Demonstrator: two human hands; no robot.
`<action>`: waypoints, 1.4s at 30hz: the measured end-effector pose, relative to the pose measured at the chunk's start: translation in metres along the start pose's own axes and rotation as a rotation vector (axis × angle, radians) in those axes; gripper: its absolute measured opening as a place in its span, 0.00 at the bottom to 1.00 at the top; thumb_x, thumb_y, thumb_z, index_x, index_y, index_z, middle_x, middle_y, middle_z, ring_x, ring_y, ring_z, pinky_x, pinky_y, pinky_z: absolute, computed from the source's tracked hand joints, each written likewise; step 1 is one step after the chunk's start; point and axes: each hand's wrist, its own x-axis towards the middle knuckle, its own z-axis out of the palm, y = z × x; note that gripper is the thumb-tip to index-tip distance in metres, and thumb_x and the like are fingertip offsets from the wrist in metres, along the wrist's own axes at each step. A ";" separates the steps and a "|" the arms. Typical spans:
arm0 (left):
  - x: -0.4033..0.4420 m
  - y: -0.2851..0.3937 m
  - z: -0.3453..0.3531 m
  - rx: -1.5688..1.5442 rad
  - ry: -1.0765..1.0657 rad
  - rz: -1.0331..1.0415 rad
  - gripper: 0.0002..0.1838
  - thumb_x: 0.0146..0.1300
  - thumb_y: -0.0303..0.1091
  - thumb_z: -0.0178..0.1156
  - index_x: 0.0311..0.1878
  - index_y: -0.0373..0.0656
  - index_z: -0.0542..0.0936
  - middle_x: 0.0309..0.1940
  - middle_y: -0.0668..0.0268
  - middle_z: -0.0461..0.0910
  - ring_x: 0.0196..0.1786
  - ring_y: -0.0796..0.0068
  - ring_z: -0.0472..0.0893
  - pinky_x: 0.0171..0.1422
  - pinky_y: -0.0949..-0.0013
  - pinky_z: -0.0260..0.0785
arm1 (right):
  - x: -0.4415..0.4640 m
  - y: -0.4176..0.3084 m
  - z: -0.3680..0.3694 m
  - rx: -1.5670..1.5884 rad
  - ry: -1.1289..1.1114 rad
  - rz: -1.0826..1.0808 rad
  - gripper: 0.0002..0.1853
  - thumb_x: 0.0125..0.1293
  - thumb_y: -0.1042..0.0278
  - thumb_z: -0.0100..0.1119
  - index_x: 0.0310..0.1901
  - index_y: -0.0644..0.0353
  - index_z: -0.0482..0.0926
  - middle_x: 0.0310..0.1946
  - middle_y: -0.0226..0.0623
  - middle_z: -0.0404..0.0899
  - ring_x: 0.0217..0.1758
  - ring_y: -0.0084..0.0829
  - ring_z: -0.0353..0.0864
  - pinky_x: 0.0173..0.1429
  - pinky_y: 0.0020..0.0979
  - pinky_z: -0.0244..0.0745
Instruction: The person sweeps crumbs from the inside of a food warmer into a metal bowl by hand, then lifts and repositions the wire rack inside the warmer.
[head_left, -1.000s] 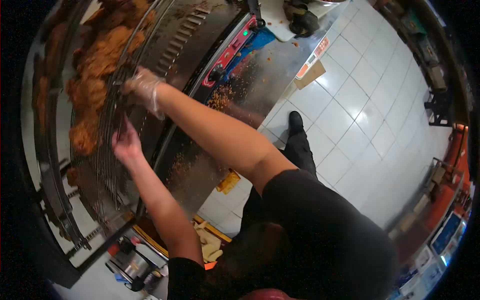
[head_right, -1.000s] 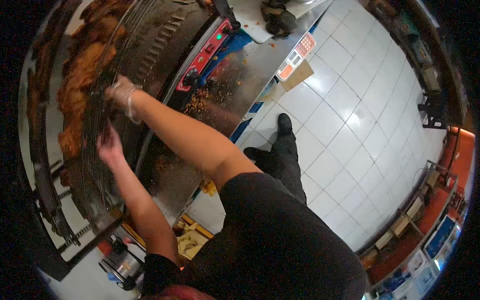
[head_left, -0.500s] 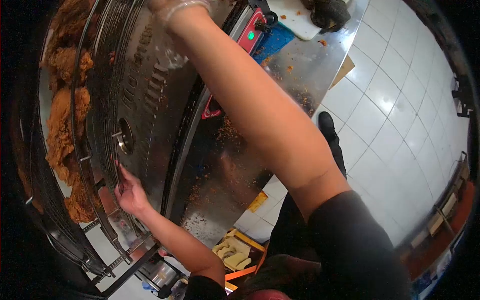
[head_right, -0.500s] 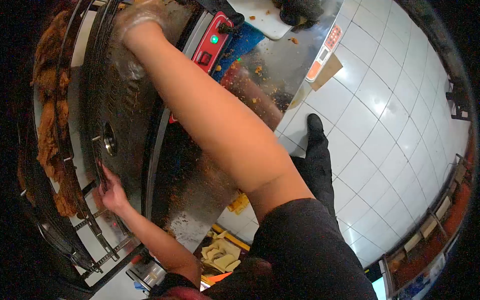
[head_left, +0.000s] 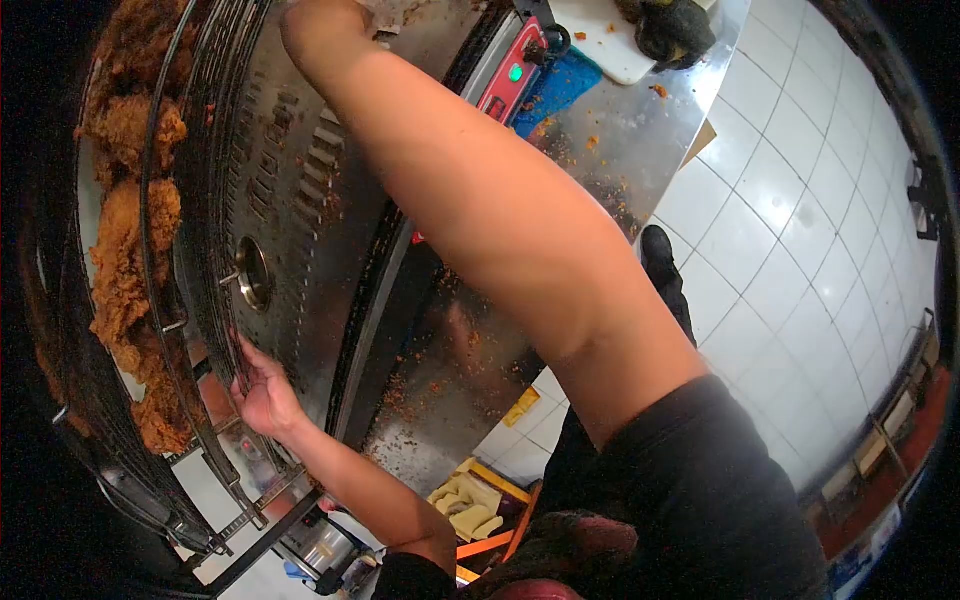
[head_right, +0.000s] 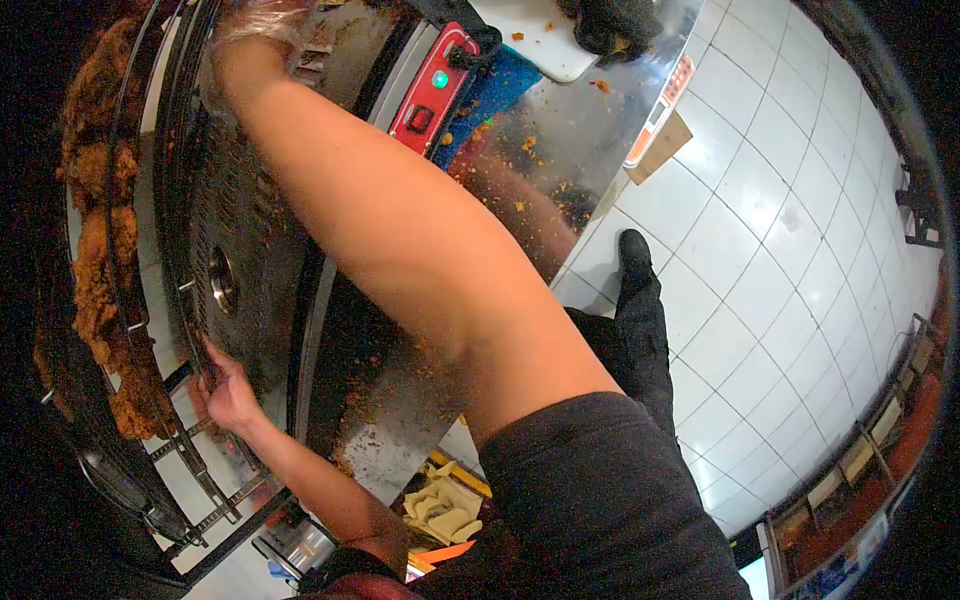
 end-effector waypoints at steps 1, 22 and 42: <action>0.000 0.001 -0.001 0.009 0.014 0.023 0.33 0.55 0.24 0.43 0.67 0.30 0.56 0.69 0.48 0.56 0.70 0.49 0.57 0.71 0.47 0.55 | -0.002 -0.002 0.008 -0.098 0.003 0.001 0.16 0.65 0.61 0.50 0.46 0.63 0.77 0.42 0.46 0.80 0.46 0.38 0.79 0.49 0.37 0.71; -0.006 -0.022 0.005 -0.066 -0.036 -0.001 0.32 0.59 0.25 0.40 0.68 0.30 0.52 0.69 0.49 0.56 0.71 0.52 0.56 0.74 0.50 0.51 | -0.016 0.015 0.026 0.860 -0.010 0.571 0.13 0.60 0.65 0.53 0.47 0.56 0.72 0.39 0.43 0.75 0.39 0.39 0.77 0.43 0.47 0.73; -0.013 -0.031 0.013 -0.090 0.019 0.013 0.29 0.62 0.30 0.43 0.66 0.29 0.56 0.68 0.49 0.58 0.70 0.51 0.59 0.72 0.50 0.55 | 0.004 -0.014 -0.019 -0.298 -0.439 0.363 0.14 0.63 0.58 0.50 0.49 0.44 0.79 0.54 0.29 0.75 0.58 0.34 0.74 0.51 0.39 0.74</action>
